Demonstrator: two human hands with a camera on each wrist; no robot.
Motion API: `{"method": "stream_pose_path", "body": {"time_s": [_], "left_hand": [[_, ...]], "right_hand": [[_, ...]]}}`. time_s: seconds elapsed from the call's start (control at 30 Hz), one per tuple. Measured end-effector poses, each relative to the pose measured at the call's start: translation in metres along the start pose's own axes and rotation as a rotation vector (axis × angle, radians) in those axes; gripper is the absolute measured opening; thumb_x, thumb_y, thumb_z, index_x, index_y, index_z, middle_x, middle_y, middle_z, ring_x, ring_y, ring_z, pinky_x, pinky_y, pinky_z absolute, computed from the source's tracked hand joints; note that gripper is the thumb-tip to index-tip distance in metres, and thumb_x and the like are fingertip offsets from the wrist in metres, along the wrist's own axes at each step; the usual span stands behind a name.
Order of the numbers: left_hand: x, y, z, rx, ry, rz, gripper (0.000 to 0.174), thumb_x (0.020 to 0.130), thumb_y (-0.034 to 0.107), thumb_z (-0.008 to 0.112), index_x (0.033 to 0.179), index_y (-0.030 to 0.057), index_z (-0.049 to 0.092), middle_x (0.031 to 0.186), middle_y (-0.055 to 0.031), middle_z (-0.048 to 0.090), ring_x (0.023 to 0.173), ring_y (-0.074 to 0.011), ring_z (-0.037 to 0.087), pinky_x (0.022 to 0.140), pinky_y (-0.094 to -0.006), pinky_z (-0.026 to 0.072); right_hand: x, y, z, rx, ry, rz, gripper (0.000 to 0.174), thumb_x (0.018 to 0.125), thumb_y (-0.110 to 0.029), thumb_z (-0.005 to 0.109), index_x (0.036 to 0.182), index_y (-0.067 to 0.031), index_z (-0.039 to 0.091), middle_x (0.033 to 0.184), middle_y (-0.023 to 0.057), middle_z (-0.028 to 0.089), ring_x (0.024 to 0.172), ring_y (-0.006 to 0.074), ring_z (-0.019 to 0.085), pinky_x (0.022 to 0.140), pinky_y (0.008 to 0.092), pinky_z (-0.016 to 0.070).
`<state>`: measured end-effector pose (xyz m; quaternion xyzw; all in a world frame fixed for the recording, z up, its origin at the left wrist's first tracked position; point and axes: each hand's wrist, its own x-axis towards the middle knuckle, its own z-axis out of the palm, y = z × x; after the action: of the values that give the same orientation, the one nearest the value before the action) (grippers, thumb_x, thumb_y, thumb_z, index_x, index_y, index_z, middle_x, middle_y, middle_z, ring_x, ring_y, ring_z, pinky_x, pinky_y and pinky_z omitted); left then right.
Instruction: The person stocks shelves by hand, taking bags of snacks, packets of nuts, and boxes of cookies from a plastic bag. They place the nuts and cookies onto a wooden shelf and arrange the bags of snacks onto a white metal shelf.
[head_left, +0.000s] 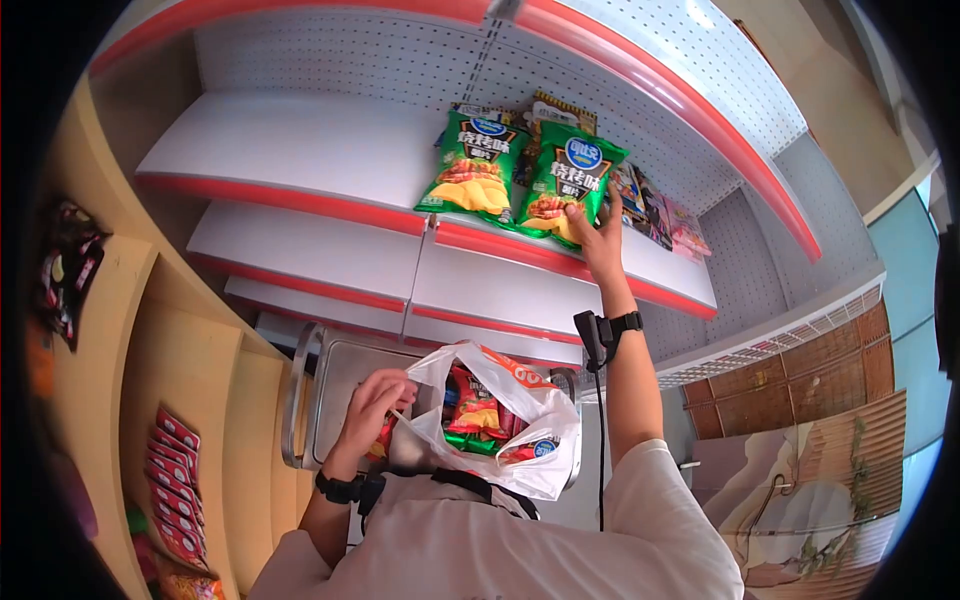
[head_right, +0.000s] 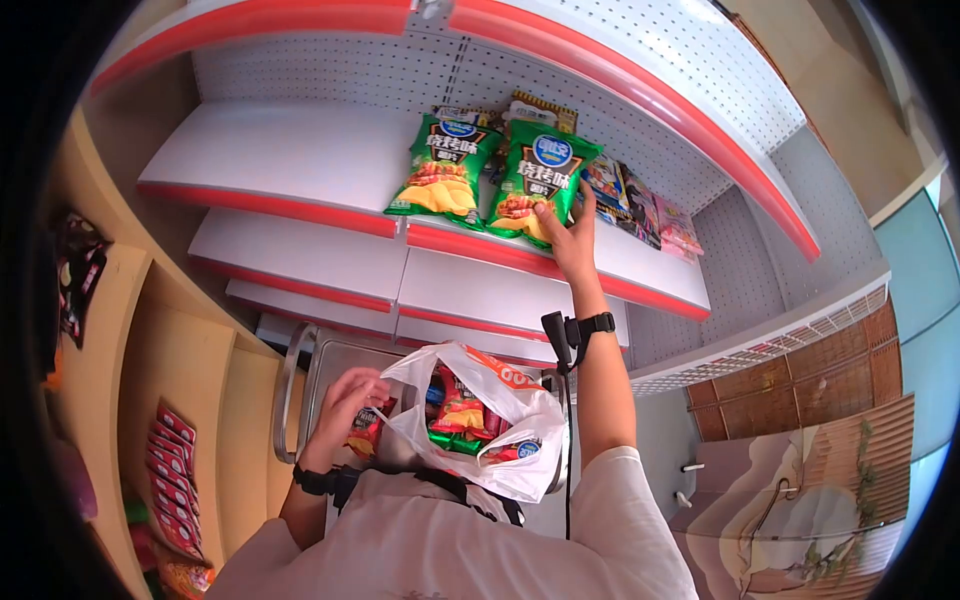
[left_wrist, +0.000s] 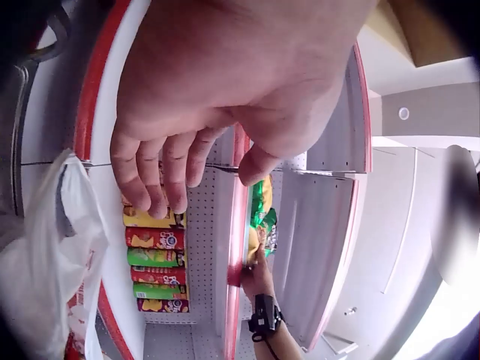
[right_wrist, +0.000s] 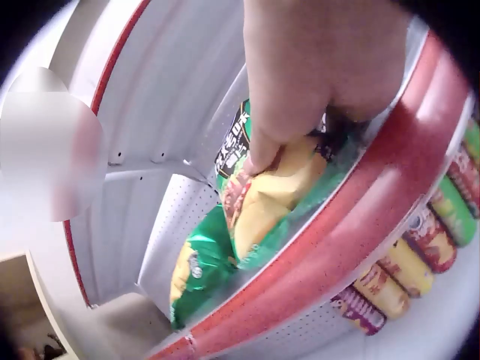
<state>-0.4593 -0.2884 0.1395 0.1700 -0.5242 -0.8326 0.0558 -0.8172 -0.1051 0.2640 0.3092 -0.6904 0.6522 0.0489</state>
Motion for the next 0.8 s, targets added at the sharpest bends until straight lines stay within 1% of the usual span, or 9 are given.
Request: {"method": "stream_pose_path", "body": {"time_s": [0.23,0.33,0.4,0.5,0.57,0.6,0.63,0.73,0.8], "left_hand": [[-0.025,-0.036,-0.014,-0.056,0.070,-0.085,0.020,0.094,0.016,0.054,0.108,0.0018,0.053,0.097,-0.0076,0.063,0.089,-0.0138,0.060,0.080,-0.0265,0.0476],[-0.018,-0.041,-0.003,0.009,-0.039,-0.043,0.024,0.094,0.013,0.056,0.114,0.0007,0.053,0.106,-0.0083,0.061,0.100,-0.0143,0.058,0.088,-0.0272,0.0465],[-0.010,-0.047,0.010,0.001,-0.159,-0.056,0.027,0.093,0.012,0.056,0.117,0.0004,0.052,0.113,-0.0088,0.058,0.108,-0.0147,0.055,0.094,-0.0274,0.0440],[0.001,-0.050,0.033,0.113,-0.365,-0.048,0.031,0.095,0.014,0.054,0.122,0.0003,0.051,0.121,-0.0073,0.055,0.115,-0.0142,0.051,0.099,-0.0299,0.0408],[0.014,-0.074,0.044,0.319,-0.434,0.047,0.036,0.092,0.016,0.055,0.124,0.0003,0.050,0.123,-0.0141,0.054,0.118,-0.0203,0.050,0.099,-0.0324,0.0405],[0.018,-0.086,0.049,0.406,-0.452,0.082,0.038,0.091,0.018,0.056,0.124,0.0002,0.050,0.123,-0.0176,0.053,0.119,-0.0239,0.050,0.099,-0.0334,0.0407],[0.024,-0.104,0.052,0.405,-0.460,0.073,0.038,0.091,0.018,0.056,0.124,0.0002,0.050,0.123,-0.0176,0.053,0.119,-0.0239,0.050,0.099,-0.0334,0.0407],[0.045,-0.176,0.057,0.613,-0.382,-0.058,0.045,0.086,0.025,0.061,0.122,-0.0005,0.051,0.126,-0.0216,0.051,0.120,-0.0303,0.049,0.096,-0.0353,0.0423],[0.064,-0.218,0.060,1.122,-0.037,-0.351,0.052,0.079,0.030,0.068,0.119,-0.0009,0.054,0.120,-0.0241,0.055,0.110,-0.0356,0.055,0.089,-0.0389,0.0472]], "right_hand": [[0.008,0.023,-0.018,-0.052,-0.222,0.134,0.073,0.087,-0.018,0.067,0.143,0.0005,0.025,0.120,0.0151,0.056,0.106,0.0194,0.056,0.090,0.0321,0.0453],[-0.020,-0.005,-0.016,-0.460,0.106,-0.069,0.066,0.086,-0.013,0.064,0.141,-0.0017,0.031,0.119,0.0139,0.056,0.101,0.0203,0.055,0.083,0.0312,0.0469],[-0.060,-0.032,-0.010,-0.492,0.238,-0.163,0.050,0.088,-0.014,0.062,0.132,-0.0006,0.042,0.116,0.0119,0.057,0.097,0.0164,0.055,0.083,0.0302,0.0462],[-0.162,-0.039,0.012,-0.597,0.187,-0.140,0.012,0.087,-0.006,0.059,0.094,0.0018,0.063,0.085,0.0075,0.065,0.080,0.0144,0.059,0.075,0.0260,0.0462],[-0.238,-0.020,0.029,-0.502,-0.164,-0.089,0.011,0.074,-0.002,0.059,0.085,-0.0018,0.061,0.076,0.0130,0.061,0.071,0.0241,0.062,0.068,0.0333,0.0494],[-0.283,0.005,0.033,-0.375,-0.348,0.193,0.012,0.073,-0.004,0.062,0.084,-0.0012,0.061,0.081,0.0136,0.062,0.073,0.0290,0.062,0.070,0.0352,0.0505],[-0.310,0.023,0.035,-0.432,-0.503,0.162,0.023,0.073,-0.008,0.065,0.094,-0.0002,0.060,0.093,0.0166,0.061,0.086,0.0327,0.061,0.076,0.0384,0.0502],[-0.376,0.085,0.021,-0.819,-0.542,0.221,0.053,0.074,-0.010,0.069,0.121,0.0006,0.047,0.111,0.0212,0.056,0.110,0.0370,0.052,0.092,0.0418,0.0437],[-0.392,0.118,0.010,-0.735,-0.489,0.379,0.055,0.074,-0.011,0.069,0.122,0.0012,0.046,0.114,0.0209,0.057,0.110,0.0353,0.053,0.093,0.0404,0.0436]]}}
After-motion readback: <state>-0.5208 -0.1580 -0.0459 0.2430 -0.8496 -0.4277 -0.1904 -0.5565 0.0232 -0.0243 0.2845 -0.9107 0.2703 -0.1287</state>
